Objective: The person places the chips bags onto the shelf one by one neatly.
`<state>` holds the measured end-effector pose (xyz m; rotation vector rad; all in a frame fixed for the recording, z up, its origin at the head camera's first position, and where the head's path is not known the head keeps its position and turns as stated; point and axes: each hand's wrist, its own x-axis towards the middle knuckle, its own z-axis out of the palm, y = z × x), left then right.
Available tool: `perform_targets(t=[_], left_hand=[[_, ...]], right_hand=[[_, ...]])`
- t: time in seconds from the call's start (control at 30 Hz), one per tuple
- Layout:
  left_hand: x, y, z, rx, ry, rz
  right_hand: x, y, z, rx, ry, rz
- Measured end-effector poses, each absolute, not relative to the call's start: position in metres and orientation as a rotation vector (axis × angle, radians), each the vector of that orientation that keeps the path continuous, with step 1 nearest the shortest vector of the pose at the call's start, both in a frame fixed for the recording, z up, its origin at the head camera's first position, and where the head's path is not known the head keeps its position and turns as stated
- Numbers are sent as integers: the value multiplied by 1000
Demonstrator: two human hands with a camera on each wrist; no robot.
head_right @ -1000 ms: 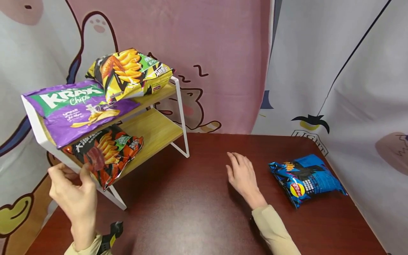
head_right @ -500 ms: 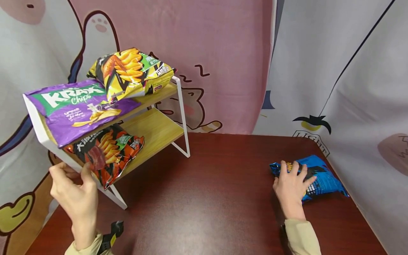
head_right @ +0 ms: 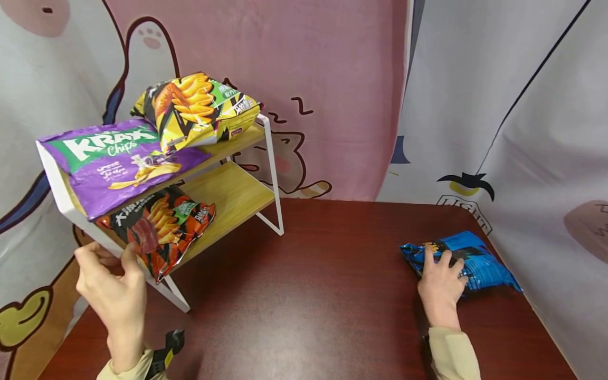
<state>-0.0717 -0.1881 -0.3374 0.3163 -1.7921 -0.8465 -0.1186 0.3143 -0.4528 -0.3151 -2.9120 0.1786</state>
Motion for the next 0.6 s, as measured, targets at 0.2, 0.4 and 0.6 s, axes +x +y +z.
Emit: perform_targets(t=[0.2,0.4,0.6], left_hand=[[-71,-188,-337,323,-1797,-844],[-71,-188,-338,323,-1799,-843],[-72,-188,-338,319,-1798,-845]], right_hand=[[-122,319,-451,-305,-2954,192],[-124,323,-450,-314,-2977,191],[-125,324,-450,-327,-2950,222]])
